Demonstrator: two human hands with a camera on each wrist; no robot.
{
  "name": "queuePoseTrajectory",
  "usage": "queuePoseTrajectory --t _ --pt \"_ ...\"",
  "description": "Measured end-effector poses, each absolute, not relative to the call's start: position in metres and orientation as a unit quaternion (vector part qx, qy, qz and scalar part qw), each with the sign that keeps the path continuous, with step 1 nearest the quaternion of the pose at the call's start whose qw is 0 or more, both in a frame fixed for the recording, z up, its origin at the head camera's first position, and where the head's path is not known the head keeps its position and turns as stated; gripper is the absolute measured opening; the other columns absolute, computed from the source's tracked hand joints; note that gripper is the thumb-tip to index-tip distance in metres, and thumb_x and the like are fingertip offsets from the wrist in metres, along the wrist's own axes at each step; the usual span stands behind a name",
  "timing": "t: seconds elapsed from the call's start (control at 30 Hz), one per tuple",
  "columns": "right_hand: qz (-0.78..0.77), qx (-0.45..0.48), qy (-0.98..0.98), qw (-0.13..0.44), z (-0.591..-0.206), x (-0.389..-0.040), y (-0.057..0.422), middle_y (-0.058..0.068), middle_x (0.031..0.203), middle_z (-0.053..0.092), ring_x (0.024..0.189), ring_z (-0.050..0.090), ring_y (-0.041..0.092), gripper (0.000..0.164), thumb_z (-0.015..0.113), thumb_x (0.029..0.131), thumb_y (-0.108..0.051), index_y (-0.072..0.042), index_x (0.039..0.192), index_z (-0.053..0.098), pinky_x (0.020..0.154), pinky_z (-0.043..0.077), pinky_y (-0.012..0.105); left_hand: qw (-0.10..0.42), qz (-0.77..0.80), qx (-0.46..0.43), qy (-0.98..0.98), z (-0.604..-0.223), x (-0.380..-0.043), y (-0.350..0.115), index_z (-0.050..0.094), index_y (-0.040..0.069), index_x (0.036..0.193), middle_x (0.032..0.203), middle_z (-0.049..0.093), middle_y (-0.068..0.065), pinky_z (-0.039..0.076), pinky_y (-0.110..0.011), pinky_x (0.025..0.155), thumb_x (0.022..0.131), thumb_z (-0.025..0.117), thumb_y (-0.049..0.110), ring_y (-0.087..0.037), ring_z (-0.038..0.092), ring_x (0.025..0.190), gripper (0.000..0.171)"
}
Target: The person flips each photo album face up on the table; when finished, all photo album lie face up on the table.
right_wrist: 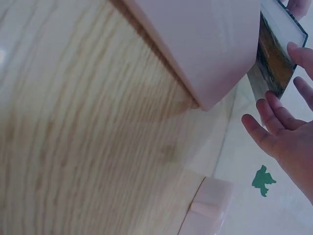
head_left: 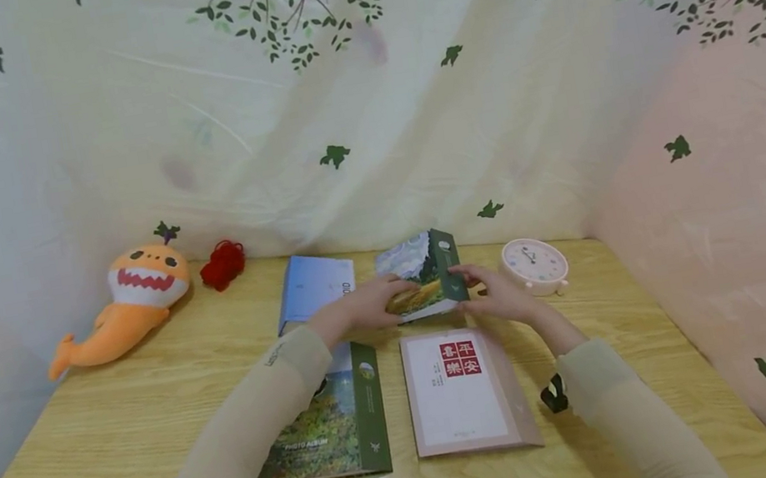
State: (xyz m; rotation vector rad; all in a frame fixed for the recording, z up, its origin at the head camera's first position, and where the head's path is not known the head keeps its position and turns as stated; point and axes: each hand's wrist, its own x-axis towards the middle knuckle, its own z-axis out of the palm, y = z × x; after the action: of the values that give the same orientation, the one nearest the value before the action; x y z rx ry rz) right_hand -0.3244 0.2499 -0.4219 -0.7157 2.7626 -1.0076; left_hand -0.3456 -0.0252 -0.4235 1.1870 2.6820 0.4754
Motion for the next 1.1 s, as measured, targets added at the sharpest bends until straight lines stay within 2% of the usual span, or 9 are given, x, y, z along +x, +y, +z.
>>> queuePoseTrajectory --t 0.2,0.33,0.43,0.67,0.9,1.1 --pt "-0.34 -0.238 0.909 0.026 -0.413 -0.322 0.244 0.019 0.132 0.051 0.12 0.049 0.036 0.067 0.072 0.084 -0.027 -0.008 0.141 0.043 0.097 0.044 0.053 0.127 0.248 0.351 0.894 -0.417 -0.341 -0.026 0.028 0.029 0.149 0.155 0.021 -0.009 0.029 -0.046 0.111 0.09 0.064 0.032 -0.028 0.027 0.139 0.069" --pt "-0.361 -0.239 0.901 0.016 -0.407 -0.322 0.241 0.021 0.136 0.049 0.123 0.047 0.04 0.066 0.072 0.085 -0.025 -0.004 0.14 0.043 0.096 0.045 0.053 0.119 0.266 0.347 0.891 -0.414 -0.341 -0.024 0.024 0.03 0.15 0.156 0.018 -0.011 0.031 -0.048 0.11 0.09 0.064 0.034 -0.03 0.029 0.139 0.073" --pt "-0.383 -0.241 0.892 0.015 -0.403 -0.321 0.238 0.024 0.138 0.046 0.124 0.046 0.043 0.066 0.071 0.085 -0.022 -0.003 0.141 0.041 0.095 0.046 0.054 0.099 0.262 0.354 0.892 -0.413 -0.342 -0.022 0.022 0.03 0.151 0.156 0.019 -0.011 0.033 -0.048 0.109 0.09 0.064 0.037 -0.03 0.031 0.138 0.074" --pt "-0.384 -0.232 0.894 0.009 -0.401 -0.317 0.232 0.02 0.142 0.044 0.126 0.046 0.038 0.064 0.068 0.088 -0.022 -0.008 0.144 0.039 0.095 0.047 0.046 0.049 0.232 0.385 0.892 -0.408 -0.34 -0.01 0.022 0.024 0.151 0.153 0.025 -0.015 0.033 -0.047 0.109 0.09 0.063 0.034 -0.032 0.032 0.137 0.075" --pt "-0.399 -0.235 0.886 -0.01 -0.399 -0.318 0.229 0.02 0.14 0.045 0.123 0.05 0.037 0.059 0.063 0.091 -0.014 -0.006 0.144 0.038 0.096 0.047 0.041 0.036 0.235 0.38 0.894 -0.401 -0.333 0.0 0.024 0.024 0.151 0.152 0.029 -0.012 0.033 -0.044 0.11 0.091 0.063 0.028 -0.03 0.035 0.136 0.071" --pt "-0.413 -0.233 0.88 -0.038 -0.395 -0.317 0.226 0.02 0.14 0.046 0.122 0.051 0.038 0.058 0.063 0.09 -0.011 -0.006 0.143 0.04 0.092 0.05 0.04 0.032 0.281 0.383 0.879 -0.395 -0.332 0.003 0.029 0.018 0.149 0.149 0.036 -0.009 0.032 -0.038 0.111 0.092 0.063 0.022 -0.025 0.035 0.136 0.067"
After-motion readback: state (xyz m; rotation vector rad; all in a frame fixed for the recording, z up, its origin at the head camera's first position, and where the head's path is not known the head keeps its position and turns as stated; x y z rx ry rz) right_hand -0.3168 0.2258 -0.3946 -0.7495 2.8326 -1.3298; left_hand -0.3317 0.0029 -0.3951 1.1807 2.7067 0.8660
